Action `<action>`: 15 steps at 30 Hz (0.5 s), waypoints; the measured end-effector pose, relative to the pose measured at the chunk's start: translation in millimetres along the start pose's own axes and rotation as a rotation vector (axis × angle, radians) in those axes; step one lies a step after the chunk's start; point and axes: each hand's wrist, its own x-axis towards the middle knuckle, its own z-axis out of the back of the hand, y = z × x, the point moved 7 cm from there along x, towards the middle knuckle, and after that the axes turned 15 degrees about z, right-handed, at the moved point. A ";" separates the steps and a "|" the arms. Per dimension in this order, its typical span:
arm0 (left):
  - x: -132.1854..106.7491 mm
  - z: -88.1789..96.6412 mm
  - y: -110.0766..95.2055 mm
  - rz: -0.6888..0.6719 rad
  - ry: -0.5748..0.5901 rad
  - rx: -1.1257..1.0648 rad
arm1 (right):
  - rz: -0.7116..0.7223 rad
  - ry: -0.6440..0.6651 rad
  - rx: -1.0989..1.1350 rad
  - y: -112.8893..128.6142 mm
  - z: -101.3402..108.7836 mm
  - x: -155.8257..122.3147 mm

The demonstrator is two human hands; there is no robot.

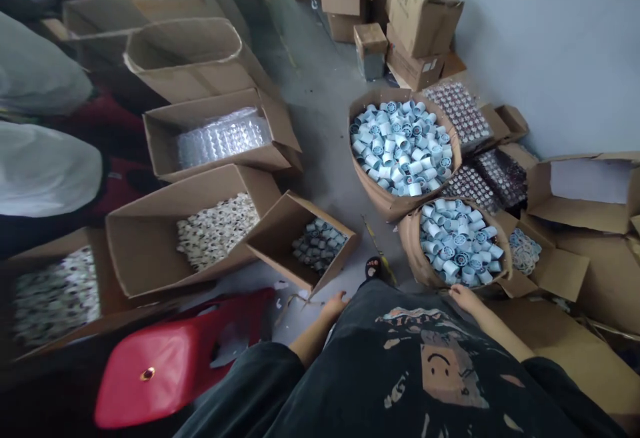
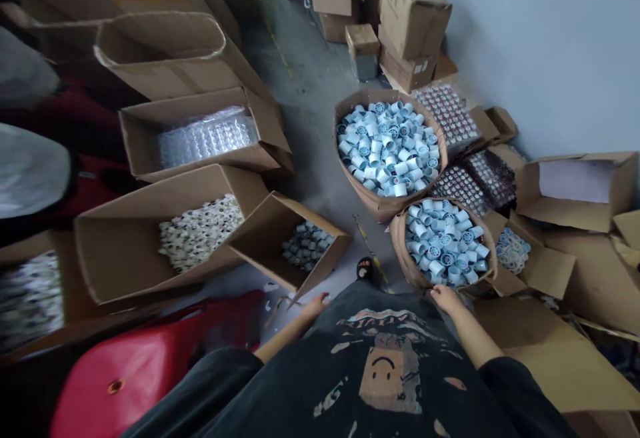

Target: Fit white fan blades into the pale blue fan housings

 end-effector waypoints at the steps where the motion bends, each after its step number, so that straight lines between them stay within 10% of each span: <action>1: -4.0 -2.5 -10.6 -0.031 -0.008 0.026 | -0.014 0.039 -0.032 -8.3 -4.8 4.9; 8: -39.8 -44.5 -132.1 -0.292 -0.131 0.323 | 0.061 0.110 -0.170 -64.1 -40.7 -1.0; 15: -69.4 -152.3 -276.9 -0.542 -0.199 0.675 | 0.218 0.002 -0.189 -127.8 -47.8 11.7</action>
